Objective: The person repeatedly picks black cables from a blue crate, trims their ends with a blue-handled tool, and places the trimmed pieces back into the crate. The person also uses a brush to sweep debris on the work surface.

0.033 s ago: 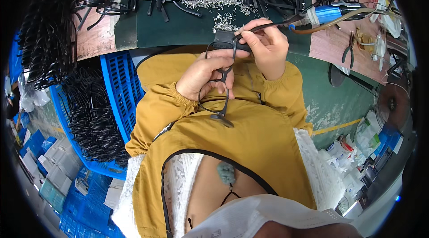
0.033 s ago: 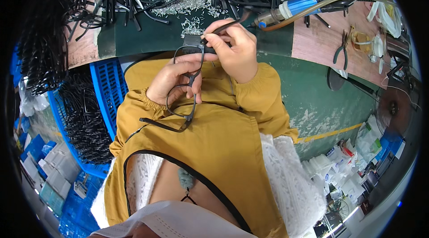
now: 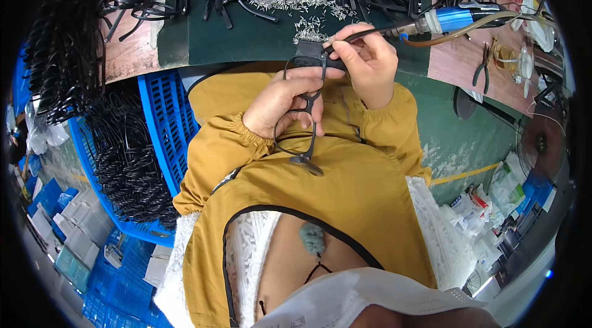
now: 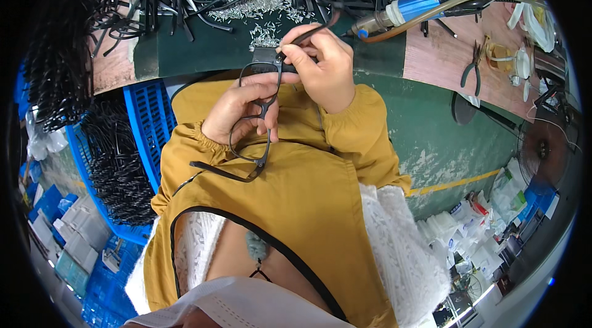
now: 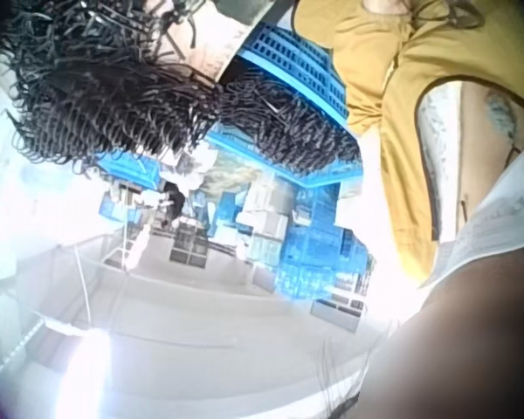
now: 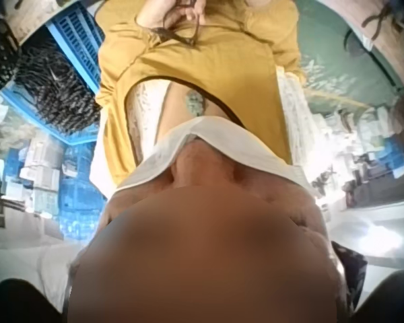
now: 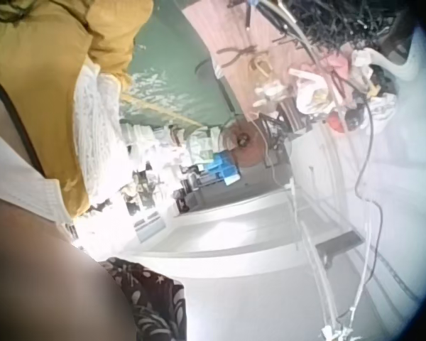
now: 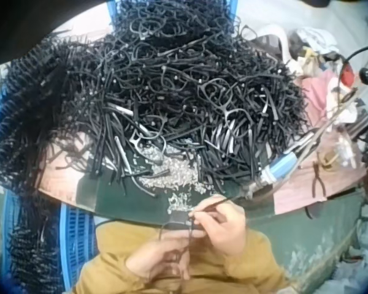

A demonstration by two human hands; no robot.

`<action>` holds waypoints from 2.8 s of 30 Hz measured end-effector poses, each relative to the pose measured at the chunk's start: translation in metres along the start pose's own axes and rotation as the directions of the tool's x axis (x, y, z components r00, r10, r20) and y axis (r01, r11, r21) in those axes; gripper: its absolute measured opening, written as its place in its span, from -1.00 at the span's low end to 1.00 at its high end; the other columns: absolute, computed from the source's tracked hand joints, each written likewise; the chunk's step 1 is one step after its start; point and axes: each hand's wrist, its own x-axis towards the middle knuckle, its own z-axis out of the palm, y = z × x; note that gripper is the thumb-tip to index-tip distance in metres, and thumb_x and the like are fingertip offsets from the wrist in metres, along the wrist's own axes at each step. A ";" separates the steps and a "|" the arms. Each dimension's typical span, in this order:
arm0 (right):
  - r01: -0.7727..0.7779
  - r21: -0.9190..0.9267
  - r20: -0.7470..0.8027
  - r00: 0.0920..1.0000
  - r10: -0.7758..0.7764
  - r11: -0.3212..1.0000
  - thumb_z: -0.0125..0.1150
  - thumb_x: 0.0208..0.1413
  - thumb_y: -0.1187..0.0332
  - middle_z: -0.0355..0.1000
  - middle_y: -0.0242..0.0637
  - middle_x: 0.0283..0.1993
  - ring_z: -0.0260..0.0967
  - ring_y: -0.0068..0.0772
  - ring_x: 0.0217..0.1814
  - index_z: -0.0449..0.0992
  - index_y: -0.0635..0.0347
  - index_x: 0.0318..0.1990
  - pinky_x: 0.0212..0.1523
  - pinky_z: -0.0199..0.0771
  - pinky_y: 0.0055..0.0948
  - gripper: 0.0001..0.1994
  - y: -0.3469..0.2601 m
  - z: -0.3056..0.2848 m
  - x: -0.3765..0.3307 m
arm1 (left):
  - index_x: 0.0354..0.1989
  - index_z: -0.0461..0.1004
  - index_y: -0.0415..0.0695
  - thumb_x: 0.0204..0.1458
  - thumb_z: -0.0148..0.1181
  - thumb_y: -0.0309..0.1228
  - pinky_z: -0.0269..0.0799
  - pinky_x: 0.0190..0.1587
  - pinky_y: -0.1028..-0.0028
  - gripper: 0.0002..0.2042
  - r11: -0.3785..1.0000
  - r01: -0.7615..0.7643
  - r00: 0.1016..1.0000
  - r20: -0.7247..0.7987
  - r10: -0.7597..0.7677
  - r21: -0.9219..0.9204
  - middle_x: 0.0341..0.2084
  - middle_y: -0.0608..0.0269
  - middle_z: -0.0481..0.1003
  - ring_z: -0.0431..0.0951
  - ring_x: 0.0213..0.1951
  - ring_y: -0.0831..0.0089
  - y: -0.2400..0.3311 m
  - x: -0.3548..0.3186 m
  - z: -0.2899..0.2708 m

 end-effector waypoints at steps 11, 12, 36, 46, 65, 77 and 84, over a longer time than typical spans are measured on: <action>0.310 -0.322 0.106 0.951 -0.291 0.895 0.31 0.05 0.61 0.51 -0.20 -0.28 0.50 -0.26 -0.33 0.56 0.38 -0.25 -0.32 0.58 -0.39 -0.89 -0.001 0.000 0.014 | 0.08 0.48 -0.32 0.25 -0.05 -0.39 0.27 -0.60 0.50 -0.66 0.995 -0.017 0.992 -0.122 0.005 -0.099 -0.69 0.08 0.48 0.50 -0.68 0.28 0.006 0.000 0.015; 0.305 -0.350 0.100 0.952 -0.289 0.886 0.31 0.05 0.61 0.53 -0.18 -0.27 0.51 -0.25 -0.31 0.57 0.38 -0.23 -0.30 0.58 -0.40 -0.88 0.000 0.002 0.012 | 0.11 0.47 -0.31 0.25 -0.05 -0.39 0.28 -0.60 0.52 -0.65 0.997 -0.008 0.995 -0.103 0.000 -0.076 -0.67 0.09 0.49 0.51 -0.67 0.30 0.007 -0.002 0.014; 0.271 0.751 -0.219 0.962 -0.160 0.602 0.11 0.39 -0.02 0.23 -0.46 -0.45 0.15 -0.57 -0.58 0.44 0.00 -0.12 -0.64 0.13 -0.57 -0.70 -0.001 -0.037 0.114 | 0.21 0.45 -0.21 0.34 -0.04 -0.30 0.51 -0.41 0.56 -0.62 0.928 -0.265 0.964 -0.099 0.248 -0.260 -0.45 0.31 0.51 0.62 -0.42 0.42 0.006 -0.009 -0.007; 0.195 0.869 -0.051 0.950 -0.309 0.455 0.08 0.40 0.11 0.43 -0.29 -0.31 0.39 -0.44 -0.39 0.41 0.11 0.06 -0.47 0.36 -0.47 -0.70 -0.018 -0.022 0.062 | 0.13 0.47 -0.02 0.29 0.19 -0.15 0.28 -0.55 0.58 -0.66 0.906 0.099 0.970 -0.165 -0.180 -0.411 -0.60 0.41 0.40 0.38 -0.60 0.58 -0.019 0.002 0.024; 0.109 0.702 -0.025 0.991 -0.129 0.704 0.18 0.34 0.01 0.27 -0.40 -0.48 0.21 -0.54 -0.58 0.34 0.05 -0.13 -0.62 0.18 -0.54 -0.68 -0.024 -0.005 0.043 | 0.19 0.41 0.00 0.23 0.20 -0.09 0.29 -0.55 0.56 -0.57 0.938 0.084 0.995 -0.025 -0.098 -0.337 -0.57 0.33 0.47 0.49 -0.58 0.47 -0.031 0.013 0.007; 0.200 0.915 -0.164 0.978 -0.129 0.350 0.10 0.41 0.06 0.24 -0.45 -0.50 0.10 -0.60 -0.66 0.40 0.04 -0.20 -0.70 0.05 -0.60 -0.73 0.004 -0.016 0.134 | 0.24 0.38 -0.35 0.13 0.03 -0.36 0.52 -0.19 0.55 -0.50 0.830 -0.488 0.862 -0.002 0.507 -0.270 -0.30 0.23 0.42 0.54 -0.16 0.36 0.014 0.002 -0.012; 0.180 0.757 -0.123 0.983 -0.134 0.628 0.06 0.44 0.07 0.21 -0.46 -0.48 0.12 -0.61 -0.62 0.38 0.05 -0.11 -0.64 0.11 -0.59 -0.74 -0.020 -0.016 0.111 | -0.12 0.47 -0.27 0.31 0.10 -0.57 0.48 0.22 0.20 -0.94 0.250 -0.709 0.434 0.130 0.891 0.659 0.06 -0.04 0.43 0.49 0.20 0.09 -0.018 0.013 0.002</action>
